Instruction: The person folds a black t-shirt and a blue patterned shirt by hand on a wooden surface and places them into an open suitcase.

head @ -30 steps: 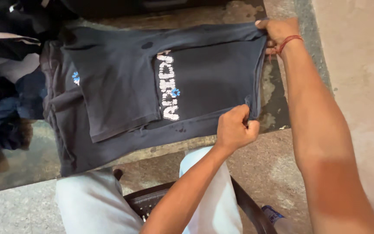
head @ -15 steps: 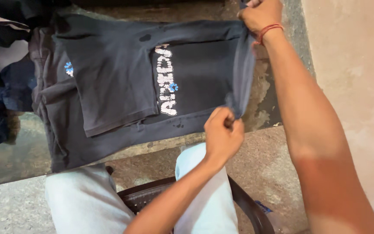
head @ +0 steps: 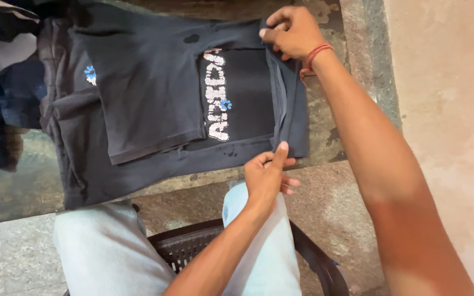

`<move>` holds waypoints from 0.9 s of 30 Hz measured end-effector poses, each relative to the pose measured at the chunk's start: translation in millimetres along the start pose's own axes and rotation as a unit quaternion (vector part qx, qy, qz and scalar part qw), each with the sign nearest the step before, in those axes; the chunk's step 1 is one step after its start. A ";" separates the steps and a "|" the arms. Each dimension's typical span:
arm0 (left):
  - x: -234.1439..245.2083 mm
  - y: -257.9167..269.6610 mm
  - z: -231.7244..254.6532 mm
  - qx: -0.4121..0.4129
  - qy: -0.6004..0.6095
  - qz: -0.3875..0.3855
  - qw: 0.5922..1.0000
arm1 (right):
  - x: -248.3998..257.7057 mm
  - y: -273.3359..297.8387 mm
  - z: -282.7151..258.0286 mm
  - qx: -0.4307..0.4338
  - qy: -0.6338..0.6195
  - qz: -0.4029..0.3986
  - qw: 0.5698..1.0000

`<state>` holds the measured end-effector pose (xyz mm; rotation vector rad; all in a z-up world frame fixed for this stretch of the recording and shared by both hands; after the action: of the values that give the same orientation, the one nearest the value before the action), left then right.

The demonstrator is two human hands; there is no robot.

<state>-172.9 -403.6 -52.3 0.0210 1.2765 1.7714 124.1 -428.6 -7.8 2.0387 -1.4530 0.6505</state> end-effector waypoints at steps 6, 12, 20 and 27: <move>-4.5 4.5 -5.5 -0.230 -0.088 0.053 0.968 | 16.6 14.5 22.6 0.098 0.020 0.021 0.995; 0.9 0.7 -4.4 -0.166 -0.014 0.048 0.985 | 10.3 36.9 35.0 0.160 -0.005 0.027 0.987; 10.8 16.0 14.0 -0.111 -0.048 0.020 0.992 | -3.0 125.1 9.4 0.288 0.233 0.164 0.915; 22.8 44.2 42.7 -0.390 -0.257 0.071 0.881 | -39.0 152.3 46.9 0.194 0.329 0.065 0.922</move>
<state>-194.0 -358.4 -9.8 0.1204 0.1383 2.1043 -29.2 -474.1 -44.6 1.7204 -1.1063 1.6055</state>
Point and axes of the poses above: each hand's wrist, its own y-axis away from the middle knuckle, its own x-axis out of the back of the hand, z = x × y, the point moved 3 cm from there along -y, towards the middle knuckle, and after that the axes turned 5 degrees about z, right-handed, at the moved point
